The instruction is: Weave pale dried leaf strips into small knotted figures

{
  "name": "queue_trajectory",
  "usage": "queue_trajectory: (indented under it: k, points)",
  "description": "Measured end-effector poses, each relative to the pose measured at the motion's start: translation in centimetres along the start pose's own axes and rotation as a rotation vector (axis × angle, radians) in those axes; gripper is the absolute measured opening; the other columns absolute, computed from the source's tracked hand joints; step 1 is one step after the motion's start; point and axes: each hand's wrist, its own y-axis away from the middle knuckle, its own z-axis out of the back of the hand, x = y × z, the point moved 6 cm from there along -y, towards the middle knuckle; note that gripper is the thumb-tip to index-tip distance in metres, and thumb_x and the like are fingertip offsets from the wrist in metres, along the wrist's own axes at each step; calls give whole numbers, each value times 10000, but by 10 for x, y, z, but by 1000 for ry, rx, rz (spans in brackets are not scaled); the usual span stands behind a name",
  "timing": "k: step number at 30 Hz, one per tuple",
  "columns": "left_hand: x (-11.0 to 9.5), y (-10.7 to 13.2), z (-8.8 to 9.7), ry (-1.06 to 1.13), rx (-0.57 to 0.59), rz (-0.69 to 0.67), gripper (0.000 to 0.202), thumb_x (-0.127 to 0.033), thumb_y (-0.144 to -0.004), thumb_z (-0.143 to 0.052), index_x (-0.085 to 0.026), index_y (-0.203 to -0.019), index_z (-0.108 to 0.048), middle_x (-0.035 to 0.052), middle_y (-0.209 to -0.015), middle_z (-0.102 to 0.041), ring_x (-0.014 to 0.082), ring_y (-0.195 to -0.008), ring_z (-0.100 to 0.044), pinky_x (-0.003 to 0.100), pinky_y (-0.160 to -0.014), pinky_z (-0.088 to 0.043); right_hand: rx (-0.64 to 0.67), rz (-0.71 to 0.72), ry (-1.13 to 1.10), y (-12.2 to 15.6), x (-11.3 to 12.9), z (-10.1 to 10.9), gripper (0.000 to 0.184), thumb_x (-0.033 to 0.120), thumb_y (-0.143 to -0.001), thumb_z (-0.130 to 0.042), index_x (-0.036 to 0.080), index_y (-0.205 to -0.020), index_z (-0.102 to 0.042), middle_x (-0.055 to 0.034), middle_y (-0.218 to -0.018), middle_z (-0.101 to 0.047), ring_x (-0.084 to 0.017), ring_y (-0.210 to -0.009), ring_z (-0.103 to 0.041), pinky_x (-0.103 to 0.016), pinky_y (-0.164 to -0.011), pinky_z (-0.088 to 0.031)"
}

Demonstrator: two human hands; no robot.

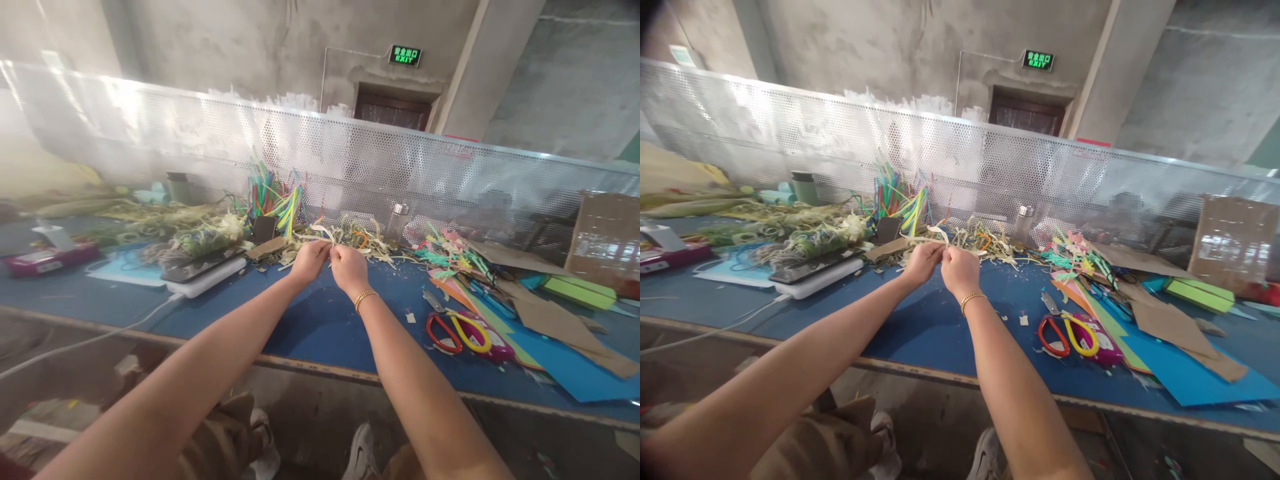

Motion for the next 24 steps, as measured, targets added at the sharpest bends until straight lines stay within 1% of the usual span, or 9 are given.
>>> queue_trajectory:
  k: [5,9,12,15,18,20,22,24]
  points:
    - [2,4,2,-6,-62,108,246,-269,-800,-449,-183,-571,-473,-8,-566,-455,140,-604,-410,251,-558,-265,5,59,-2,0,5,-2,309,251,-937,-410,191,-724,-624,-42,-782,-668,-155,-737,-552,-264,-649,-281]
    - [10,3,1,-6,-88,119,247,-260,-792,-448,-185,-556,-448,-16,-548,-423,132,-578,-384,253,-551,-255,10,70,20,0,5,-7,299,262,-937,-411,194,-747,-631,-46,-787,-667,-161,-753,-557,-265,-670,-297]
    - [19,1,-6,83,-30,116,254,-292,-805,-451,-181,-580,-493,-13,-557,-448,132,-576,-396,246,-552,-285,22,64,35,1,1,-12,286,269,-934,-419,199,-765,-639,-45,-795,-681,-159,-751,-572,-266,-669,-302]
    - [30,-1,-15,183,40,154,249,-327,-792,-487,-168,-618,-565,3,-594,-510,137,-591,-427,242,-563,-332,47,33,47,2,-5,-17,290,305,-934,-429,206,-777,-652,-45,-809,-696,-162,-755,-592,-269,-666,-303]
    - [35,-2,-18,248,59,150,249,-340,-784,-517,-162,-628,-593,13,-639,-540,140,-618,-458,241,-581,-369,48,-31,51,2,-12,-17,340,369,-946,-407,207,-793,-664,-51,-807,-701,-169,-769,-603,-274,-691,-314]
    - [34,-3,-17,278,62,140,254,-355,-792,-527,-163,-649,-612,14,-658,-557,142,-637,-482,239,-599,-385,4,-84,40,1,-18,-12,349,390,-950,-399,203,-825,-666,-55,-831,-702,-172,-802,-604,-273,-717,-322]
    - [32,-2,-15,286,52,146,267,-385,-804,-533,-168,-704,-652,19,-695,-600,151,-669,-516,238,-625,-400,-95,-131,31,1,-22,-3,330,390,-948,-408,198,-864,-663,-59,-879,-700,-177,-861,-598,-272,-748,-323]
    - [29,-2,-9,240,19,142,288,-416,-809,-540,-178,-758,-693,24,-746,-645,169,-719,-553,240,-656,-407,-198,-162,26,1,-25,5,332,402,-944,-417,190,-860,-659,-65,-894,-694,-182,-891,-590,-269,-764,-321]
